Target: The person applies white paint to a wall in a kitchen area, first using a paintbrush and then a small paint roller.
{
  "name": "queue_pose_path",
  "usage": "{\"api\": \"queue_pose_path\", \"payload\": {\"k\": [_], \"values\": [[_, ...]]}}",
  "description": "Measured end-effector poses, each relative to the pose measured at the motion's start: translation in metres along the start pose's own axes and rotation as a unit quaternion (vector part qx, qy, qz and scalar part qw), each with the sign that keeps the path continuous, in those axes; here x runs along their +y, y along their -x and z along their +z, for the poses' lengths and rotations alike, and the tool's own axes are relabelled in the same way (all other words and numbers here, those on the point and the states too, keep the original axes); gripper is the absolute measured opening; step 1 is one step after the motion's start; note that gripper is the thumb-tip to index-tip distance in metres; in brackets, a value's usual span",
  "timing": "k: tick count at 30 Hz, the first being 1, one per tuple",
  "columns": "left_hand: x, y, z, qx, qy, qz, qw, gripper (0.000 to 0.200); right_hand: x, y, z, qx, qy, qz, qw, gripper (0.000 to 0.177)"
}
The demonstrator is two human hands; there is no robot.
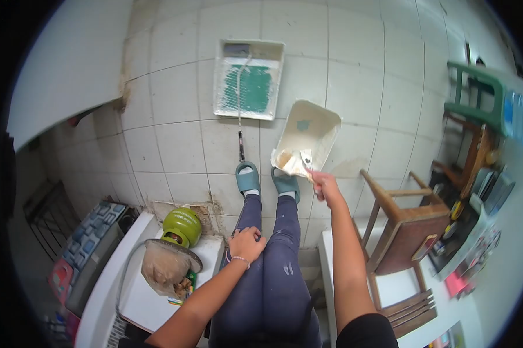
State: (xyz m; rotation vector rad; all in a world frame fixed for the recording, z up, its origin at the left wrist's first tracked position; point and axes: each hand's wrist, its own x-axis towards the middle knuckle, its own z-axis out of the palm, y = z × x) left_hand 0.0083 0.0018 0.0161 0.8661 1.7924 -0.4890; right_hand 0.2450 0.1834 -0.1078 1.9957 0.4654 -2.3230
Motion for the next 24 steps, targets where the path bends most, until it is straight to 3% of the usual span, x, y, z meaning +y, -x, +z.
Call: {"api": "queue_pose_path", "payload": {"k": [3,7,11,13,15,19,21,24], "values": [[-0.021,0.014,0.001,0.033,0.207,-0.021,0.978,0.03,-0.016,0.07,0.006,-0.128,-0.099,0.056,0.985,0.045],[-0.052,0.03,0.038,0.189,0.446,0.025,0.874,0.018,-0.048,0.151,0.028,-0.351,-0.145,0.099,0.92,0.051],[-0.056,0.099,0.031,0.176,0.525,0.122,0.824,0.02,-0.084,0.21,0.068,-0.472,-0.085,0.104,0.871,0.046],[-0.058,0.145,0.016,0.21,0.535,0.151,0.804,0.02,-0.102,0.239,0.1,-0.512,-0.034,0.106,0.852,0.042],[-0.059,0.206,0.006,0.269,0.549,0.157,0.776,0.02,-0.11,0.268,0.13,-0.495,0.039,0.086,0.864,0.031],[-0.085,0.337,0.022,0.45,0.558,0.098,0.69,0.021,-0.091,0.318,0.185,-0.556,0.2,0.037,0.806,0.03],[-0.105,0.382,0.062,0.516,0.574,0.046,0.635,0.021,-0.067,0.325,0.213,-0.564,0.189,0.143,0.791,0.031],[-0.139,0.454,0.117,0.566,0.581,-0.08,0.58,0.021,-0.019,0.326,0.277,-0.604,0.263,0.231,0.716,0.027]]}}
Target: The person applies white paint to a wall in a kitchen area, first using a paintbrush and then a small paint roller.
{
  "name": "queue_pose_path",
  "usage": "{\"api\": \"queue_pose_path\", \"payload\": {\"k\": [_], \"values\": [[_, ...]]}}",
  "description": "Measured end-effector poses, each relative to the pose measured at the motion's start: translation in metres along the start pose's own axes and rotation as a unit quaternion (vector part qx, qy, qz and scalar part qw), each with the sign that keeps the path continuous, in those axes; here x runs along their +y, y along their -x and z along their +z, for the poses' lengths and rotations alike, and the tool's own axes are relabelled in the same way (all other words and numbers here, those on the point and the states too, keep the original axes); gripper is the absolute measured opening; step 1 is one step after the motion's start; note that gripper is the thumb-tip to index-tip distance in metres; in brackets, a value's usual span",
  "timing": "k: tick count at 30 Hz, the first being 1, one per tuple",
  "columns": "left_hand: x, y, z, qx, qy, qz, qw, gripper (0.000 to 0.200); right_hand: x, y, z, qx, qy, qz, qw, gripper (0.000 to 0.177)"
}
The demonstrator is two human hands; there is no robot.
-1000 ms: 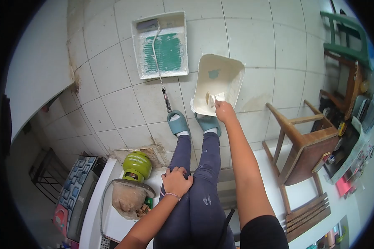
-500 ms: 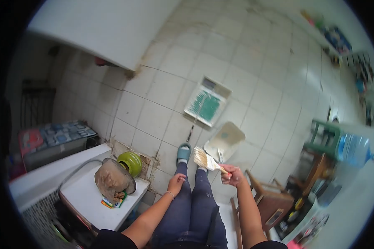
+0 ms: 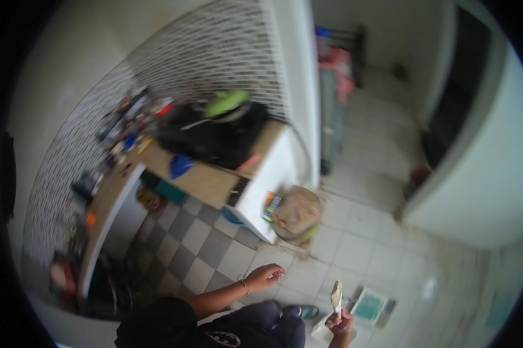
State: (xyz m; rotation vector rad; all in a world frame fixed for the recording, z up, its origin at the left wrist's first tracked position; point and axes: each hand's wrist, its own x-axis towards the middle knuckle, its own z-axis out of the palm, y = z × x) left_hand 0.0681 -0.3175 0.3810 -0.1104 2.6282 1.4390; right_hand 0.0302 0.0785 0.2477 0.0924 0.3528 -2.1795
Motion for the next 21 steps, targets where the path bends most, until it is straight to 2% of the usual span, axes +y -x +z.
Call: {"api": "queue_pose_path", "payload": {"k": [2,3,5,8,11,13,15,17,19,21], "values": [[-0.022,0.031,-0.049,0.096,-0.003,-0.013,0.995,0.021,0.004,-0.054,0.027,-0.029,0.037,0.088,0.995,0.028],[-0.033,0.046,-0.075,0.14,-0.003,-0.018,0.99,0.021,0.009,-0.077,0.056,0.033,0.092,0.127,0.987,0.028],[-0.048,0.089,-0.125,0.208,-0.029,-0.023,0.977,0.021,0.03,-0.126,0.101,0.015,0.124,0.198,0.972,0.029],[-0.064,0.145,-0.162,0.306,-0.012,-0.037,0.951,0.02,0.071,-0.192,0.145,-0.046,0.142,0.224,0.963,0.032],[-0.065,0.196,-0.203,0.376,-0.004,-0.063,0.924,0.019,0.123,-0.24,0.212,-0.049,0.196,0.218,0.955,0.033],[-0.075,0.223,-0.211,0.424,0.035,-0.073,0.902,0.018,0.155,-0.269,0.217,-0.075,0.169,0.267,0.946,0.032],[-0.086,0.243,-0.222,0.416,0.042,-0.113,0.901,0.019,0.18,-0.309,0.228,-0.095,0.154,0.321,0.93,0.032],[-0.101,0.257,-0.23,0.409,0.054,-0.145,0.899,0.02,0.201,-0.344,0.25,-0.076,0.129,0.39,0.909,0.033],[-0.122,0.262,-0.242,0.405,0.067,-0.168,0.896,0.02,0.223,-0.388,0.26,-0.128,0.081,0.472,0.869,0.03],[-0.148,0.261,-0.263,0.408,0.086,-0.21,0.884,0.022,0.244,-0.435,0.293,-0.19,0.153,0.493,0.835,0.027]]}}
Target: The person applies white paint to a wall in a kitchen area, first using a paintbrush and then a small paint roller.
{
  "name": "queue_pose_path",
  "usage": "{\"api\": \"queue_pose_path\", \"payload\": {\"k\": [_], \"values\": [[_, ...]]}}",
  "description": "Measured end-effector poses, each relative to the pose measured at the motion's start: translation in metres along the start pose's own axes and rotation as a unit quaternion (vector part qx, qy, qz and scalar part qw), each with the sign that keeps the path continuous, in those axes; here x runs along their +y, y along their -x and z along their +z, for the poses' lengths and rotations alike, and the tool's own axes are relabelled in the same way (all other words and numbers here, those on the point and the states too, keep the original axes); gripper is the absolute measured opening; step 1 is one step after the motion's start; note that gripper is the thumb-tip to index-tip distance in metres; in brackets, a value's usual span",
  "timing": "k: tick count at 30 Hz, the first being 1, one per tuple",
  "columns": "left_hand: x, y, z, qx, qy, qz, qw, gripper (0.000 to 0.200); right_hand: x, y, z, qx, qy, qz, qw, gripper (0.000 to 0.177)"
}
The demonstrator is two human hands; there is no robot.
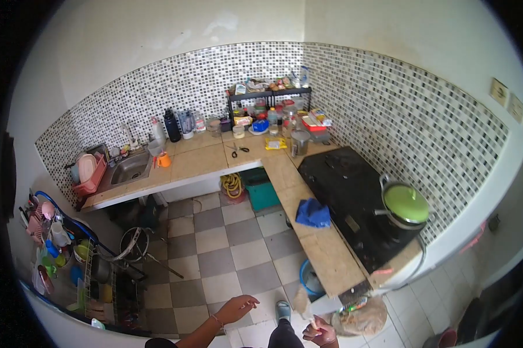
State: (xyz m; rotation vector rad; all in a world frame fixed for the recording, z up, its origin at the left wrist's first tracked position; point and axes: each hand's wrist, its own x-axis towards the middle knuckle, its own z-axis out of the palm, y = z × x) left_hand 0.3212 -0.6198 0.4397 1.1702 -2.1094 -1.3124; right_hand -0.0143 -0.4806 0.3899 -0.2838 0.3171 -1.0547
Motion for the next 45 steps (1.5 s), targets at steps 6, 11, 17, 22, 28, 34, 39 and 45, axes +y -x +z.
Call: {"api": "queue_pose_path", "payload": {"k": [6,11,17,22,28,34,39,45], "values": [[-0.01,-0.087,-0.053,0.028,-0.027,-0.054,0.998,0.025,-0.115,-0.157,0.017,-0.086,0.037,0.143,0.985,0.046],[0.015,-0.137,-0.123,0.133,-0.029,-0.047,0.99,0.025,-0.197,-0.297,0.052,-0.181,0.074,0.186,0.963,0.051],[-0.036,-0.181,-0.193,0.198,-0.026,-0.151,0.968,0.025,-0.234,-0.45,0.08,-0.164,0.033,0.099,0.981,0.037],[-0.108,-0.242,-0.276,0.158,-0.004,-0.159,0.974,0.026,-0.245,-0.56,0.084,-0.012,0.084,0.034,0.996,0.015],[-0.123,-0.353,-0.413,0.168,-0.078,-0.11,0.977,0.025,-0.286,-0.675,0.105,0.062,0.148,-0.083,0.984,0.01],[-0.103,-0.464,-0.519,0.181,-0.073,-0.01,0.981,0.025,-0.368,-0.77,0.153,0.059,0.192,-0.174,0.964,0.017],[-0.124,-0.552,-0.576,0.199,-0.077,0.015,0.977,0.026,-0.461,-0.871,0.187,0.065,0.362,-0.261,0.893,0.031],[-0.127,-0.64,-0.647,0.226,-0.14,0.025,0.964,0.027,-0.569,-1.014,0.231,0.069,0.515,-0.405,0.752,0.03]]}}
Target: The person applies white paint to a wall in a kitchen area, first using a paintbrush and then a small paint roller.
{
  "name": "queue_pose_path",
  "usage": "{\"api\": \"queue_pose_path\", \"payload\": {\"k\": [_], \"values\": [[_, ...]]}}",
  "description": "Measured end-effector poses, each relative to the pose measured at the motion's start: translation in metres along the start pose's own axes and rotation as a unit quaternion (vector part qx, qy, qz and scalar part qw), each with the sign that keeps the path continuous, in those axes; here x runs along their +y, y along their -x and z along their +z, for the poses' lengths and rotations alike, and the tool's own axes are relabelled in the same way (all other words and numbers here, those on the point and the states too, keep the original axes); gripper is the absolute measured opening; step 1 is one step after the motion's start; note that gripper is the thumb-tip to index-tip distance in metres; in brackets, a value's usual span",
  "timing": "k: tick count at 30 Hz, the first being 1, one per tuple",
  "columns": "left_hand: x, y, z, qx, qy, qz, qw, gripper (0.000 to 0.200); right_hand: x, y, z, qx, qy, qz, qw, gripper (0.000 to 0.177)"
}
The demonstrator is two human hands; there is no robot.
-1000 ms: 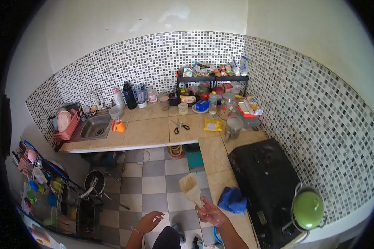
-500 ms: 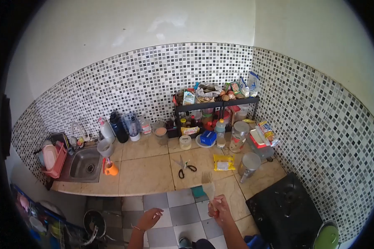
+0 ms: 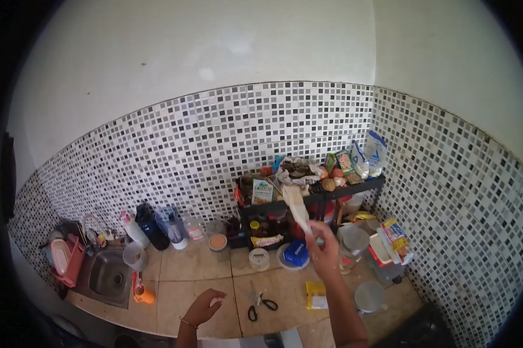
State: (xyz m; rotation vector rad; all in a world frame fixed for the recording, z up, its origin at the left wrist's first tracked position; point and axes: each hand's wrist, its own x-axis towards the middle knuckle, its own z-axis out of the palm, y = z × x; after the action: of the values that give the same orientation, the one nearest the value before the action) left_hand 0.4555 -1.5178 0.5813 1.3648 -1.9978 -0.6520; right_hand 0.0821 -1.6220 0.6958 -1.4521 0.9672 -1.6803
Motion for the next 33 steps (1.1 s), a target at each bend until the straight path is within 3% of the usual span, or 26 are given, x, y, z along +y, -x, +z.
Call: {"api": "queue_pose_path", "payload": {"k": [4,8,11,15,18,22,25,29,30,33], "values": [[-0.001,-0.088,-0.06,0.111,-0.129,0.082,0.982,0.031,-0.016,-0.121,0.027,0.042,0.115,-0.14,0.982,0.029],[0.013,-0.159,-0.11,0.262,-0.166,0.019,0.951,0.034,-0.043,-0.216,0.059,0.086,0.209,-0.259,0.939,0.028],[0.006,-0.218,-0.14,0.254,-0.24,0.068,0.934,0.037,-0.047,-0.28,0.075,0.102,0.22,-0.293,0.925,0.027],[0.027,-0.309,-0.166,0.214,-0.219,0.063,0.95,0.055,-0.064,-0.347,0.098,0.08,0.263,-0.257,0.926,0.027],[0.045,-0.389,-0.187,0.235,-0.345,0.08,0.905,0.066,-0.081,-0.393,0.129,0.063,0.262,-0.25,0.93,0.027],[0.013,-0.461,-0.196,0.276,-0.441,0.058,0.852,0.076,-0.085,-0.442,0.151,0.07,0.293,-0.231,0.925,0.024],[-0.006,-0.473,-0.186,0.323,-0.46,0.074,0.824,0.074,-0.091,-0.458,0.146,0.083,0.334,-0.223,0.912,0.023],[-0.011,-0.471,-0.195,0.312,-0.431,0.078,0.843,0.069,-0.088,-0.473,0.127,0.121,0.359,-0.232,0.896,0.021],[-0.012,-0.471,-0.197,0.309,-0.434,0.077,0.843,0.069,-0.099,-0.468,0.126,0.101,0.355,-0.182,0.911,0.02],[-0.008,-0.468,-0.201,0.289,-0.422,0.072,0.856,0.068,-0.113,-0.462,0.125,0.131,0.377,-0.181,0.899,0.019]]}}
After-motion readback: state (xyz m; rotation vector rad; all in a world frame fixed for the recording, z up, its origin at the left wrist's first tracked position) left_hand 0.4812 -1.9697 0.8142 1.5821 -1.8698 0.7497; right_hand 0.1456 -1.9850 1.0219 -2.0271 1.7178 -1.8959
